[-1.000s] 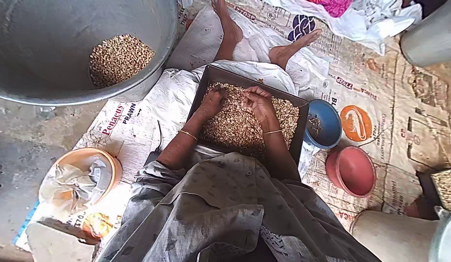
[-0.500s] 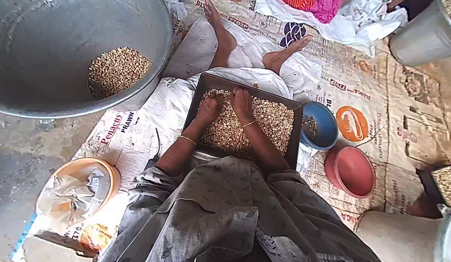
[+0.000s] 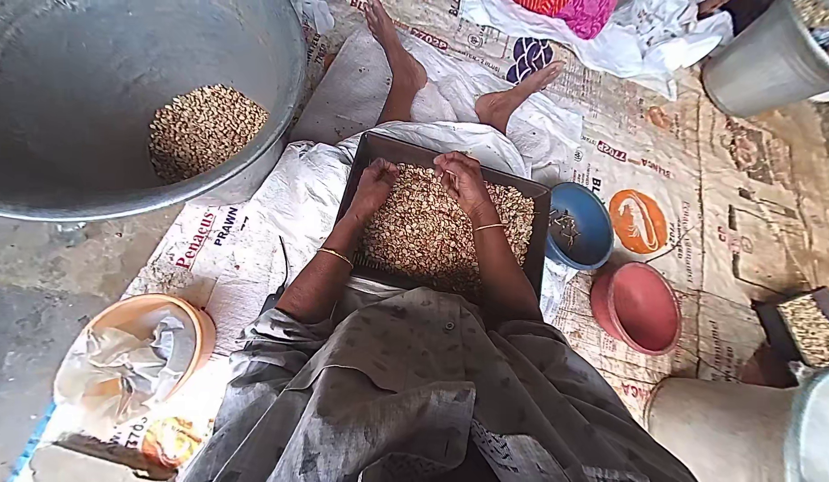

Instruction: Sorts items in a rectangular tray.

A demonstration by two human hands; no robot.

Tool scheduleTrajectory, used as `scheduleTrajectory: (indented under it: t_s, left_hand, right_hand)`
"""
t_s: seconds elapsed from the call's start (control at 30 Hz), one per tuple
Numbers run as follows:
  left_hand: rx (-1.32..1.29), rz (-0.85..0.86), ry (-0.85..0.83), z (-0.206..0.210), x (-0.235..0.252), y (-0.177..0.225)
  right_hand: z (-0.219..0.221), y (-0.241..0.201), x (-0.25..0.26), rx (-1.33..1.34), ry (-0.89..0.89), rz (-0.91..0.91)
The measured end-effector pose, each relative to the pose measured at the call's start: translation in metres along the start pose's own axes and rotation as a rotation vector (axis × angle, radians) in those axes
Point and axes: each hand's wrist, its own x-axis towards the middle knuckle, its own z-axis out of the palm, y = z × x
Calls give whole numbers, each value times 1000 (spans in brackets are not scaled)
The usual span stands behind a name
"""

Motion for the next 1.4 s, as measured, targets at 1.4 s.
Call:
scheduleTrajectory:
  t_s: [1.4]
  left_hand:
    - [0,54,48,-7,1,7]
  right_hand:
    - [10,-14,-17,457,-149,53]
